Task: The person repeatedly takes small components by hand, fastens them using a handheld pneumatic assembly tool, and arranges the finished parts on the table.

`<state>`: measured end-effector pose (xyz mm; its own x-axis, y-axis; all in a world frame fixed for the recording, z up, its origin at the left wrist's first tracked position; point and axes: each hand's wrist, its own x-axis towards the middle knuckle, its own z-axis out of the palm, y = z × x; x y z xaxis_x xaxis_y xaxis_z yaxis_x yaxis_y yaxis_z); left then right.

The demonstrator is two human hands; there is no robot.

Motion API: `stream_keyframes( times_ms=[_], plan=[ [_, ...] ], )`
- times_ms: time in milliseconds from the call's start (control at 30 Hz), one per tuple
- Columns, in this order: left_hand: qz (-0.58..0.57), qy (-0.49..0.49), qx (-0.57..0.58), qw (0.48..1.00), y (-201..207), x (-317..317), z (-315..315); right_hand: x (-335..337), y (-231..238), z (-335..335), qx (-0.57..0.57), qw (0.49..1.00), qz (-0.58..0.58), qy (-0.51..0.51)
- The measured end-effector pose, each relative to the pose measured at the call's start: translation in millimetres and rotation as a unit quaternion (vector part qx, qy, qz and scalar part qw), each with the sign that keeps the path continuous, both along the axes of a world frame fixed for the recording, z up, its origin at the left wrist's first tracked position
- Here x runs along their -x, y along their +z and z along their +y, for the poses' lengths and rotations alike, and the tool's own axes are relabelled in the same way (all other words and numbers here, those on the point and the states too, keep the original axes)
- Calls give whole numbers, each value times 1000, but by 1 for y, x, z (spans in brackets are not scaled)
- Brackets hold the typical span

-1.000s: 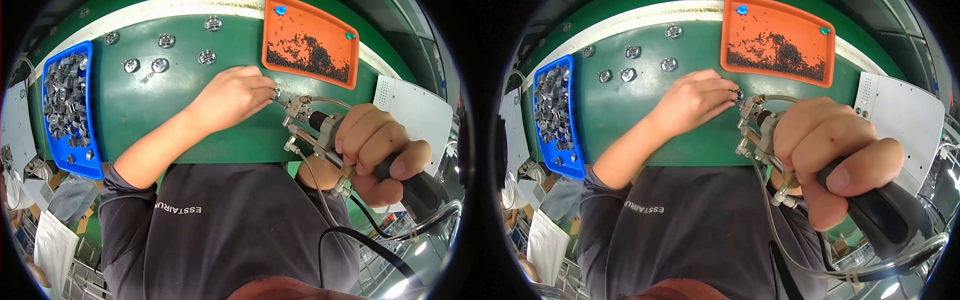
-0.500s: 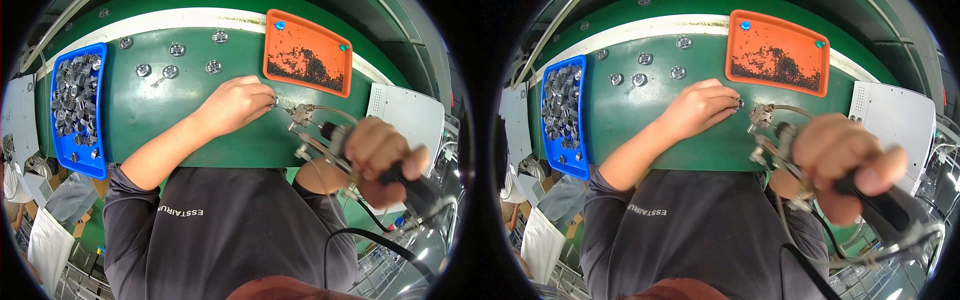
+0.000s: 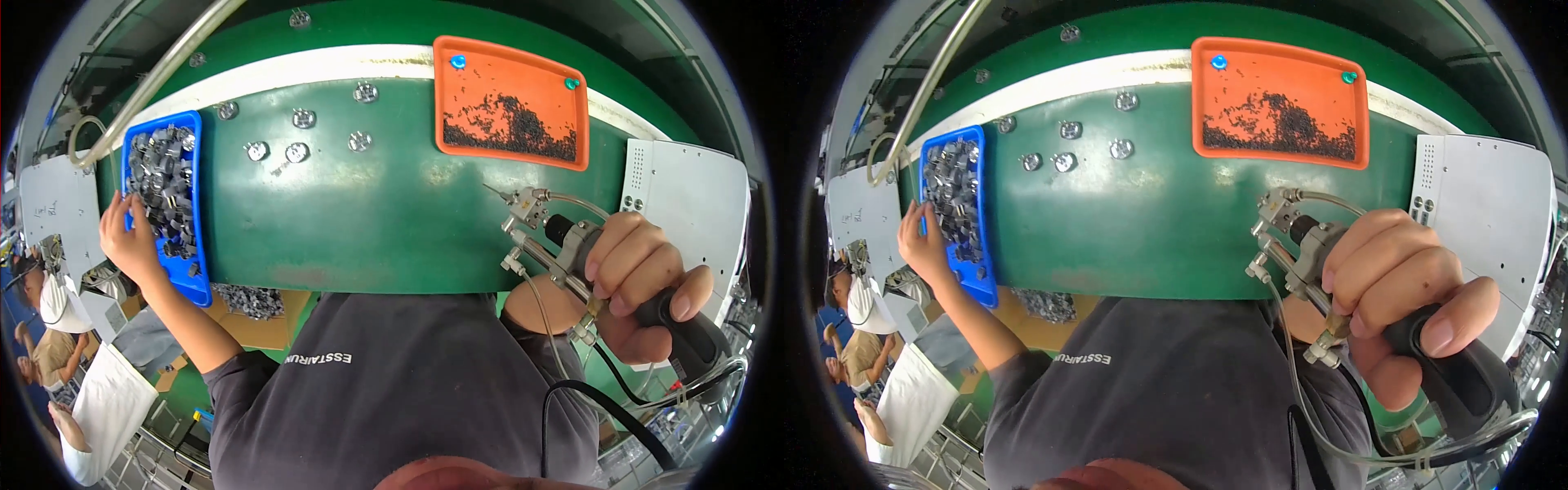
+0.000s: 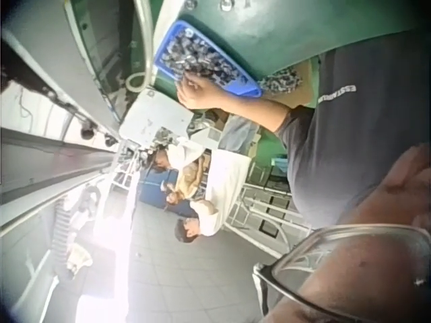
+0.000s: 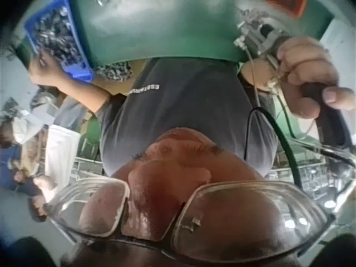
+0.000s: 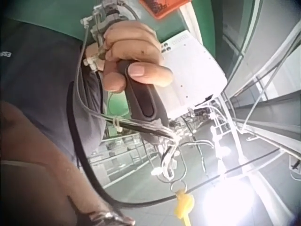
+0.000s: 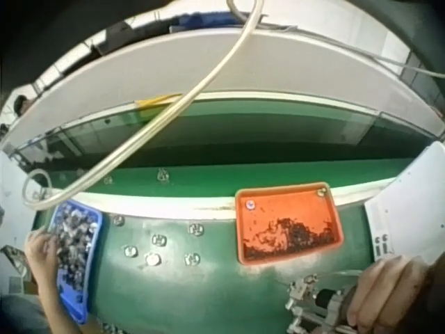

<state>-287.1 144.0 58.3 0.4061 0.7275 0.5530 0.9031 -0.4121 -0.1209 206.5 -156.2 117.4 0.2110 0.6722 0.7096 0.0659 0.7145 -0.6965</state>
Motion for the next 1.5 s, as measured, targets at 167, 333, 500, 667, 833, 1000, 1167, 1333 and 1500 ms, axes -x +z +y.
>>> stream_keyframes(
  times_ms=[167,333,500,667,833,1000,1167,1333,1500],
  plan=[
    [-3,-75,-145,987,-11,-53,12,-1,-4,-2,-10,1000,-7,-12],
    [-159,-305,184,921,-25,-221,40,3,-6,-2,-15,1000,-5,-18],
    [-55,-369,246,895,-80,-287,102,6,-3,-4,-3,999,36,4],
    [-89,-371,259,887,-35,-299,69,-3,-1,-9,20,999,19,18],
    [-139,-497,322,793,-20,-298,-60,-8,-4,-13,45,999,8,23],
    [-125,-540,342,759,-61,-291,-142,-8,-4,-4,52,996,-18,71],
    [-167,-562,323,743,-76,-299,-144,-2,-5,5,87,992,-37,86],
    [-173,-556,331,743,-80,-298,-145,1,-13,11,78,993,-20,90],
    [-162,-558,330,744,-77,-299,-144,1,-12,13,73,993,-17,92]
  ],
)
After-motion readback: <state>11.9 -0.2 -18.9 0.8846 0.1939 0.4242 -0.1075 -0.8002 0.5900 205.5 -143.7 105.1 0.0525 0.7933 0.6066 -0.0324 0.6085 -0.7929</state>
